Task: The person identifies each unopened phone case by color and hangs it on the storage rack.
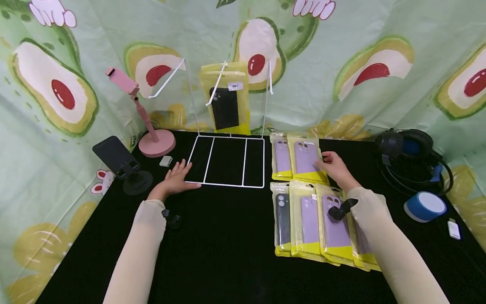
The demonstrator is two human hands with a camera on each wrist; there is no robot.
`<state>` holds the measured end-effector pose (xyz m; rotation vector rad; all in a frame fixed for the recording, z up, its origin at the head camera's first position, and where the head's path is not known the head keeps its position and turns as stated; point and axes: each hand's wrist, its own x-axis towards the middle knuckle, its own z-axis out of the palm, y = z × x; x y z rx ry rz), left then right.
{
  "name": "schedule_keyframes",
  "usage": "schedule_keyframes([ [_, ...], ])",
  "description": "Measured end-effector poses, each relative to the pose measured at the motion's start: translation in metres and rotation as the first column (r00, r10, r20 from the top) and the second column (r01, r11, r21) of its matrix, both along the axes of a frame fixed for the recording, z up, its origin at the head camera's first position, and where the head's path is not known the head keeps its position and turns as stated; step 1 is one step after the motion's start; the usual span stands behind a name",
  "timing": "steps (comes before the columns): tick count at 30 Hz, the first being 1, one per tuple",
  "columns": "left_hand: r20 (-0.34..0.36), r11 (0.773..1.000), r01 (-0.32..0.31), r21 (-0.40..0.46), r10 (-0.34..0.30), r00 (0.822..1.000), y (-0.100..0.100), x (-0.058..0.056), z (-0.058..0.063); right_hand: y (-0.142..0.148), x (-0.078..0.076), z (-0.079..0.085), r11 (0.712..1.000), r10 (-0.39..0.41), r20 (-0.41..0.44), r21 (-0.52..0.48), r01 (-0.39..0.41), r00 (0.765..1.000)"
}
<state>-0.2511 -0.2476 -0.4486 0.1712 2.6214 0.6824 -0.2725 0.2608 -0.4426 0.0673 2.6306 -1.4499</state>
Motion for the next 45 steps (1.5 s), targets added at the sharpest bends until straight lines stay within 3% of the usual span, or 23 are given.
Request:
schedule_keyframes([
  [4, -0.01, 1.0, 0.001, -0.004, -0.001, 1.0, -0.002, 0.001, -0.002, -0.004, -0.005, -0.003, 1.0, -0.005, 0.005, 0.003, 0.005, 1.0],
  [9, -0.007, 1.0, 0.001, 0.012, -0.001, 1.0, -0.003, -0.001, -0.004, -0.013, -0.008, -0.001, 0.992, -0.065, 0.073, 0.111, 0.057, 0.995],
  [12, -0.009, 1.0, 0.002, 0.015, -0.002, 1.0, -0.002, -0.001, -0.003, -0.015, -0.009, 0.001, 0.99, -0.087, 0.098, 0.119, 0.075, 0.991],
  [21, -0.022, 1.0, 0.009, 0.021, -0.008, 1.0, -0.002, 0.002, -0.002, -0.018, -0.007, -0.004, 0.997, -0.026, 0.054, 0.073, 0.022, 0.998],
  [29, -0.017, 1.0, 0.008, 0.021, -0.008, 1.0, -0.001, 0.001, 0.0, -0.022, -0.005, -0.004, 0.986, -0.145, 0.019, 0.087, 0.143, 0.989],
  [35, -0.023, 1.0, 0.001, 0.013, -0.001, 1.0, -0.001, -0.001, -0.002, -0.023, -0.001, 0.003, 0.962, -0.252, 0.028, -0.1, 0.254, 0.967],
  [40, -0.02, 1.0, -0.003, 0.003, 0.003, 1.0, -0.001, -0.001, -0.003, -0.021, 0.007, 0.011, 0.92, -0.27, 0.032, -0.286, 0.268, 0.962],
  [42, -0.019, 1.0, -0.004, 0.003, 0.004, 1.0, -0.001, -0.001, -0.003, -0.021, 0.011, 0.013, 0.893, -0.265, -0.003, -0.378, 0.245, 0.964],
  [45, -0.017, 1.0, -0.005, 0.005, 0.006, 1.0, -0.001, -0.001, -0.002, -0.025, 0.017, 0.02, 0.824, -0.256, -0.073, -0.538, 0.178, 0.964],
])
